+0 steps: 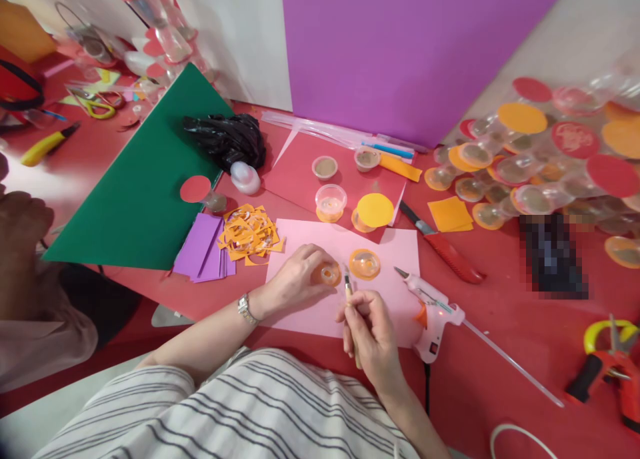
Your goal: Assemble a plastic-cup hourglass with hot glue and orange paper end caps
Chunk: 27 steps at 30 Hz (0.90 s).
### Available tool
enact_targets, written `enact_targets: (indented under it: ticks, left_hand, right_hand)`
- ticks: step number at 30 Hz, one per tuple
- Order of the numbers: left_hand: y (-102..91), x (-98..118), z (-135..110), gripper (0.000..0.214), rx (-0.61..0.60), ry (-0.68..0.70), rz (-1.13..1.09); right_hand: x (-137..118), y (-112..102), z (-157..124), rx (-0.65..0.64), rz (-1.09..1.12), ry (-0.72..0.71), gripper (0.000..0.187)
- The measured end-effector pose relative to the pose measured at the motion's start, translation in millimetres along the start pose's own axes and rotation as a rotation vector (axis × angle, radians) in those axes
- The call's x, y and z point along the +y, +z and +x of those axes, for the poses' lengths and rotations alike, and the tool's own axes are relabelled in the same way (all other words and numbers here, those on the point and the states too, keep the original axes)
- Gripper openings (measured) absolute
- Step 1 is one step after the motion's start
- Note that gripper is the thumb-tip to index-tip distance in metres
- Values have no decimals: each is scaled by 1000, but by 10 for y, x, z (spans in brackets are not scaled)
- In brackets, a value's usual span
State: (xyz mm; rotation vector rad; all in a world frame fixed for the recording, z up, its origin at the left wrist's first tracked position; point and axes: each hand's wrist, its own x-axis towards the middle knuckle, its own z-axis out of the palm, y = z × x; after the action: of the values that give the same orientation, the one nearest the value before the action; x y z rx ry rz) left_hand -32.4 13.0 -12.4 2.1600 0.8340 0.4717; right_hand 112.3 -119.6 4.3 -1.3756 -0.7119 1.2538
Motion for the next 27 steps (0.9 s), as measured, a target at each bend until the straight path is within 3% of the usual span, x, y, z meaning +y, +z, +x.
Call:
enact_targets:
  ticks: [5, 27]
  left_hand:
    - [16, -8, 1, 32, 6, -7, -22]
    - [0, 10, 13, 27, -13, 2, -22]
  right_hand:
    - [-32, -4, -8, -50, -169, 118, 40]
    - [-84, 23, 130, -43, -279, 172, 45]
